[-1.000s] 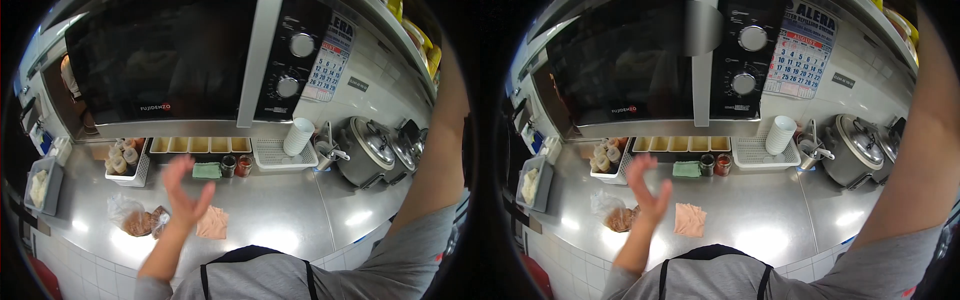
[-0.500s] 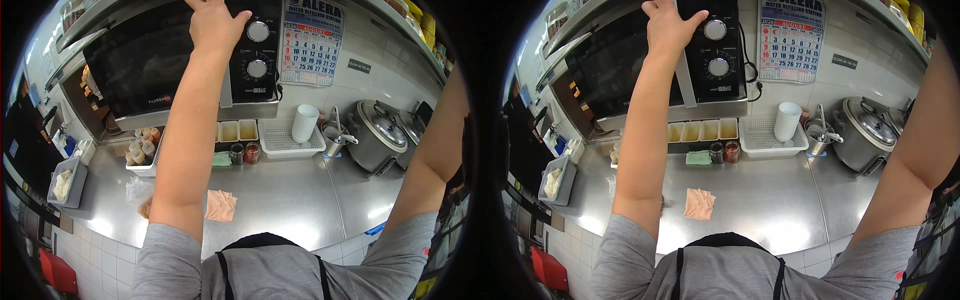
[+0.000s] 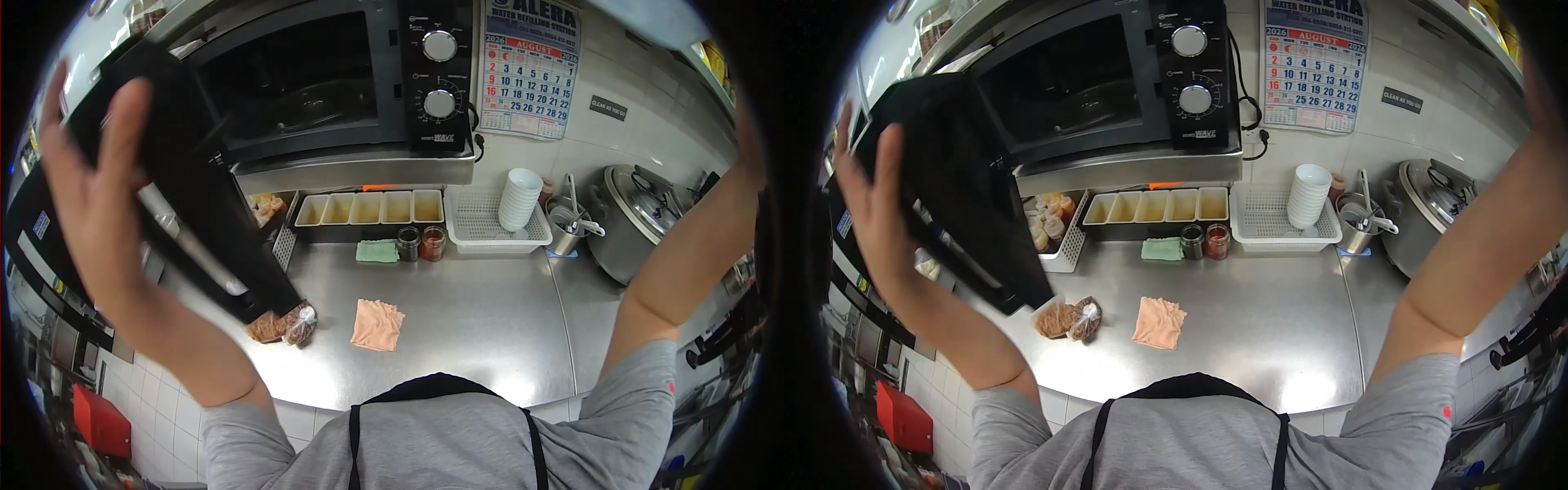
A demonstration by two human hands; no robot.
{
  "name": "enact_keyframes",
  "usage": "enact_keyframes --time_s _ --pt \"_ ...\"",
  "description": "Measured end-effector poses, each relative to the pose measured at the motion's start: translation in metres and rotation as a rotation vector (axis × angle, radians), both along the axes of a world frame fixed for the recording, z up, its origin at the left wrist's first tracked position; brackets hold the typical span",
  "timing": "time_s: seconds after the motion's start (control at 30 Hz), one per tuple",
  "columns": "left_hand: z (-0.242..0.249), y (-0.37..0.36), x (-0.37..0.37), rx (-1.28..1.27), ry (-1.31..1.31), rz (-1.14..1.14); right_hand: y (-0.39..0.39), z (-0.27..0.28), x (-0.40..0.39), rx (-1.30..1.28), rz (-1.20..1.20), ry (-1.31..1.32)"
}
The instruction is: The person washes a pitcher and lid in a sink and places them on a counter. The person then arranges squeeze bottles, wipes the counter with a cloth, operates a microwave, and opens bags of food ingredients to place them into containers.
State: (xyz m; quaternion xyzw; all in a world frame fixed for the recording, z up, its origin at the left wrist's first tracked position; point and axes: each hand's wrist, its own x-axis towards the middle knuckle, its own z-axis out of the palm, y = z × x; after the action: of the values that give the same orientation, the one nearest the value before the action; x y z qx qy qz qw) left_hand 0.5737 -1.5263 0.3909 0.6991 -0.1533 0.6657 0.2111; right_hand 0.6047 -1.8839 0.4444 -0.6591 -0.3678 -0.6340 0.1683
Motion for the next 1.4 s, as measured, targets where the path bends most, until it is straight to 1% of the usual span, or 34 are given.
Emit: enact_keyframes --time_s 0.03,0.07,0.13,0.2,0.23,0.27,0.3,0.33,0.37,0.4,0.43,0.47,0.5,0.53,0.6,0.63,0.67,0.73,0.8,0.83,0.87,0.9,0.93,1.0,1.03,1.07,1.1,1.13,1.17,1.2,1.27,1.33,1.37,1.4 --pt "0.002 0.023 -0.009 0.027 -0.029 0.059 0.01 -0.008 0.001 -0.009 0.063 0.018" --pt "0.002 0.043 -0.015 0.047 -0.058 0.049 0.022 -0.017 0.003 -0.019 0.129 0.043" --pt "-0.001 0.072 -0.033 -0.06 0.058 -0.107 0.047 -0.033 0.01 -0.032 0.294 0.103" --pt "-0.007 0.092 -0.045 -0.222 0.103 -0.073 0.072 -0.05 0.016 -0.038 0.428 0.255" --pt "-0.01 0.098 -0.049 -0.296 0.106 -0.065 0.081 -0.058 0.017 -0.039 0.44 0.424" --pt "-0.01 0.109 -0.051 -0.306 0.096 -0.056 0.091 -0.066 0.018 -0.033 0.438 0.59" --pt "-0.01 0.119 -0.052 -0.316 0.087 -0.048 0.107 -0.074 0.034 -0.035 0.39 0.559" --pt "-0.009 0.134 -0.053 -0.348 0.092 -0.098 0.128 -0.089 0.058 0.076 0.538 0.556" --pt "-0.009 0.144 -0.054 -0.381 0.097 -0.148 0.145 -0.103 0.076 0.138 0.567 0.65" --pt "-0.01 0.148 -0.054 -0.382 0.099 -0.146 0.164 -0.12 0.097 0.259 0.702 0.947" --pt "-0.011 0.153 -0.053 -0.411 0.083 -0.164 0.181 -0.128 0.095 0.437 0.944 1.254" --pt "-0.011 0.157 -0.053 -0.439 0.063 -0.181 0.194 -0.139 0.109 0.564 1.096 1.405" --pt "-0.011 0.158 -0.053 -0.437 0.062 -0.176 0.206 -0.144 0.115 0.712 1.207 1.49" --pt "-0.011 0.157 -0.052 -0.42 0.061 -0.197 0.215 -0.147 0.121 0.709 1.212 1.491" --pt "-0.011 0.154 -0.053 -0.404 0.06 -0.21 0.229 -0.147 0.129 0.986 1.503 1.527" --pt "-0.011 0.153 -0.053 -0.407 0.061 -0.231 0.232 -0.146 0.135 1.068 1.536 1.501" --pt "-0.012 0.152 -0.053 -0.41 0.063 -0.253 0.236 -0.146 0.143 1.069 1.537 1.506" --pt "-0.014 0.153 -0.052 -0.467 0.04 -0.216 0.242 -0.144 0.159 1.257 1.615 1.429" --pt "-0.016 0.17 -0.052 -0.518 0.015 -0.179 0.248 -0.135 0.173 1.318 1.629 1.424" --pt "-0.021 0.194 -0.052 -0.399 -0.023 -0.06 0.252 -0.132 0.18 1.326 1.594 1.394" --pt "-0.023 0.2 -0.052 -0.338 -0.038 -0.002 0.254 -0.131 0.187 1.336 1.557 1.364" --pt "-0.023 0.201 -0.052 -0.278 -0.056 0.057 0.256 -0.131 0.195 1.245 1.512 1.348" --pt "-0.024 0.199 -0.052 -0.304 -0.058 0.053 0.257 -0.13 0.204 1.247 1.511 1.346" --pt "-0.024 0.192 -0.052 -0.33 -0.061 0.044 0.253 -0.125 0.214 1.016 1.447 1.454" --pt "-0.024 0.192 -0.052 -0.335 -0.049 0.013 0.248 -0.124 0.218 0.921 1.302 1.507" --pt "-0.024 0.185 -0.053 -0.339 -0.047 -0.008 0.244 -0.123 0.22 0.923 1.298 1.498" --pt "-0.022 0.175 -0.053 -0.343 -0.045 -0.029 0.239 -0.12 0.222 0.798 1.123 1.527" --pt "-0.023 0.162 -0.053 -0.419 0.0 -0.113 0.234 -0.117 0.224 0.673 0.948 1.543" --pt "-0.024 0.153 -0.054 -0.493 0.045 -0.199 0.229 -0.116 0.226 0.642 0.93 1.6" --pt "-0.028 0.154 -0.055 -0.493 0.038 -0.216 0.227 -0.116 0.228 0.646 0.921 1.583" --pt "-0.038 0.154 -0.056 -0.453 -0.009 -0.341 0.221 -0.114 0.227 0.426 0.637 1.628" --pt "-0.045 0.152 -0.057 -0.357 -0.013 -0.441 0.217 -0.114 0.232 0.366 0.494 1.573" --pt "-0.052 0.146 -0.059 -0.425 0.028 -0.668 0.216 -0.114 0.231 0.326 0.521 1.534" --pt "-0.051 0.13 -0.055 -0.324 0.053 -0.602 0.213 -0.111 0.22 0.282 0.548 1.499"
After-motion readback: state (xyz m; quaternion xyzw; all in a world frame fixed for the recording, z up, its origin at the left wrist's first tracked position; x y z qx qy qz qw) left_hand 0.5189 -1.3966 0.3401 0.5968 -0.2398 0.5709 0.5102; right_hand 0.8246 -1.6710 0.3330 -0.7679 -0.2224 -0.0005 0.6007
